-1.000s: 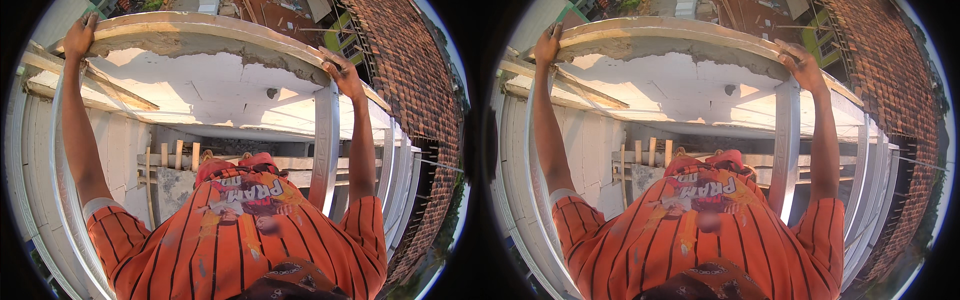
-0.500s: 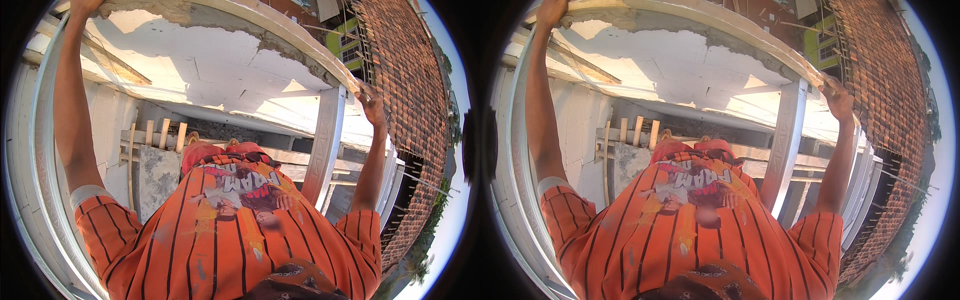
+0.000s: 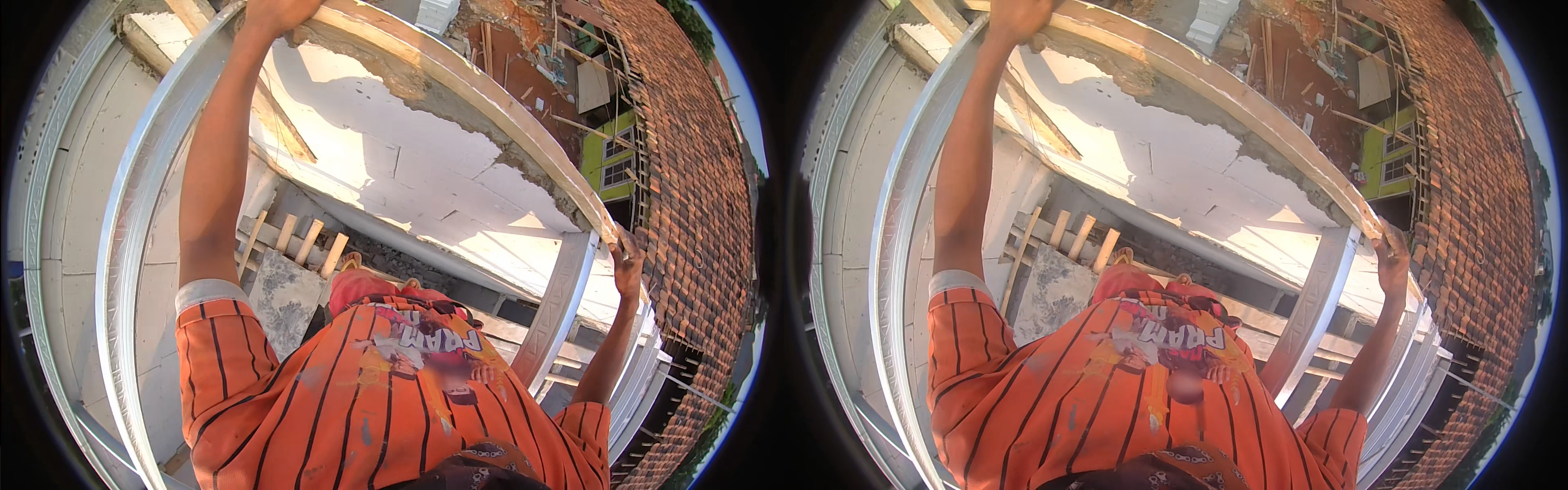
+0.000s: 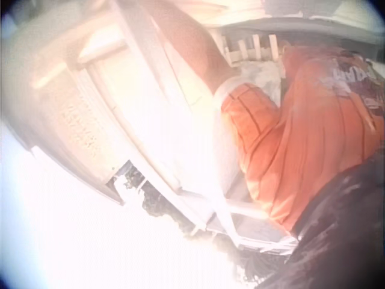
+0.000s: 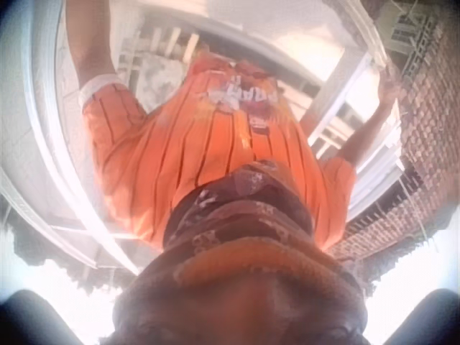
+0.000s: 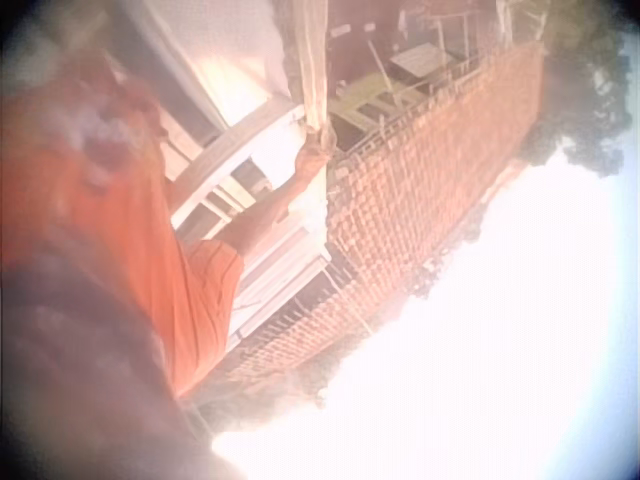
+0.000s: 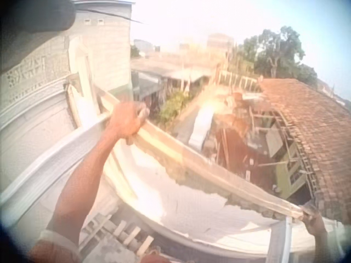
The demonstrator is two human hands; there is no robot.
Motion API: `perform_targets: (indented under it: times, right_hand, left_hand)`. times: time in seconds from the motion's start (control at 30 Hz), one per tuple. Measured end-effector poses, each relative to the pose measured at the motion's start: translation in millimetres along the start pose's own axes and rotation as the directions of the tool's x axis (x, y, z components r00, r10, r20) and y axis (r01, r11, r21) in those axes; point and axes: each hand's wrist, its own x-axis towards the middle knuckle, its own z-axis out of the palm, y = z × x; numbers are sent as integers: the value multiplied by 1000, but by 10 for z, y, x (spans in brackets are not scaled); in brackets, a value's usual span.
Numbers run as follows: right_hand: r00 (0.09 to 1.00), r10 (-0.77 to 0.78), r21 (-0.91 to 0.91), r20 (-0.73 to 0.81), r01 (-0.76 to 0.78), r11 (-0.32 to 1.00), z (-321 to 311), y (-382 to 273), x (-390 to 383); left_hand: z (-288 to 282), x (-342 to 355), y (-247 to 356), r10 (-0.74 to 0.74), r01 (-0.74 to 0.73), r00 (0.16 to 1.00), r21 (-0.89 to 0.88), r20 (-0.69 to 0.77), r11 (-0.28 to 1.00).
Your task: The person scoops cement from a bucket using a trowel and applies it to a curved wall section. They then use a wooden plank to smooth and level the applied cement along the wall's edge.
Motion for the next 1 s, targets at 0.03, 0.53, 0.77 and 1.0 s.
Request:
perform_targets:
  times: [0.03,0.53,0.77,1.0]
  right_hand:
    - [999,-15,95,-43,19,995,-10,89,-71]
    - [998,26,103,-65,-19,995,23,181,-83]
    - [994,-76,200,-80,91,976,248,-328,289]
    - [997,-5,177,-81,19,984,111,17,17]
  left_hand:
    - [52,18,-48,224,-221,960,39,-167,974]
    - [124,24,-87,209,-182,957,142,-200,973]
    - [-104,88,-529,158,-119,968,196,-194,973]
    - [177,-113,-38,282,-269,953,120,-107,956]
